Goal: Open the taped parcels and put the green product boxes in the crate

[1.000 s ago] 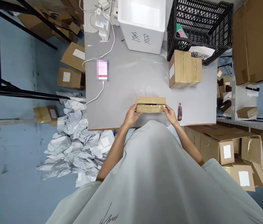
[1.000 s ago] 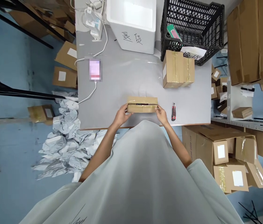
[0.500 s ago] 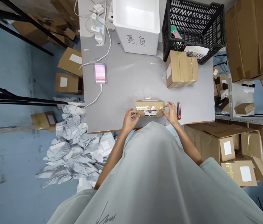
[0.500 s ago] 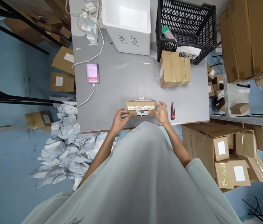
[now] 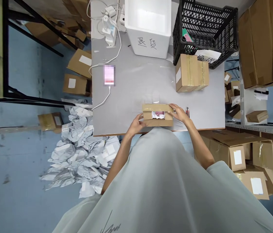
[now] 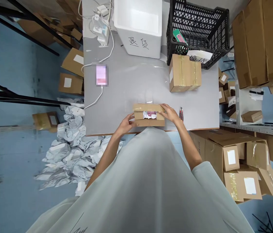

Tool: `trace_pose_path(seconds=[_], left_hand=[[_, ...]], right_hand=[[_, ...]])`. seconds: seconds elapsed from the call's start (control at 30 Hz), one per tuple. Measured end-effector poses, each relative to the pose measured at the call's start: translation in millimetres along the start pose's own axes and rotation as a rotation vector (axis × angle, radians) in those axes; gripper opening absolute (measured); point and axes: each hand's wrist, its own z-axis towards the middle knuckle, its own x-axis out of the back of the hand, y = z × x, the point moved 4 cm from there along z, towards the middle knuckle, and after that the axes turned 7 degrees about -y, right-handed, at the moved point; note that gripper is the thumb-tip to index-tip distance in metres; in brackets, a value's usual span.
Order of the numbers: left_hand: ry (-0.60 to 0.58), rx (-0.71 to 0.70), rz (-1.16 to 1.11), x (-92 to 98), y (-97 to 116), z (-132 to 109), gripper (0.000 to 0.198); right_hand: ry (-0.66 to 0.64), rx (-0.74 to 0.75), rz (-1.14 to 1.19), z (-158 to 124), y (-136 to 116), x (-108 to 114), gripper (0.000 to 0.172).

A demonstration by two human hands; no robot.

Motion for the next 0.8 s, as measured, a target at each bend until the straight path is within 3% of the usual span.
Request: trace_pose_path(seconds=[0.07, 0.2, 0.43, 0.53, 0.63, 0.73, 0.8], left_hand=[[0.027, -0.038, 0.043, -1.8, -3.8, 4.5, 0.105], [0.129, -0.094, 0.192, -5.0, -8.0, 13.9, 0.100], [0.254, -0.129, 0.325, -10.4, 3.3, 29.0, 0.059], [0.219, -0.108, 0.367, -8.5, 6.5, 29.8, 0.061], [0.143, -0.094, 0.466, -3.2, 9.8, 23.0, 0.084], [0.141, -0.191, 0.585, 2.6, 23.2, 11.0, 0.114], [0.151, -0.306, 0.657, 1.6, 38.0, 4.6, 0.112]], right_hand=[[0.075, -0.077, 0.037, 10.0, 7.6, 2.8, 0.046], [0.226, -0.313, 0.080, 41.4, 27.9, 3.3, 0.054], [0.297, -0.567, 0.286, 79.6, 52.4, -11.6, 0.027], [0.307, -0.560, 0.290, 80.8, 51.0, -9.1, 0.023], [0.371, -0.460, 0.177, 67.4, 36.6, -0.7, 0.030], [0.500, -0.301, -0.006, 36.9, 9.2, 3.5, 0.039], [0.496, -0.211, -0.090, 15.6, -10.1, -3.5, 0.039]])
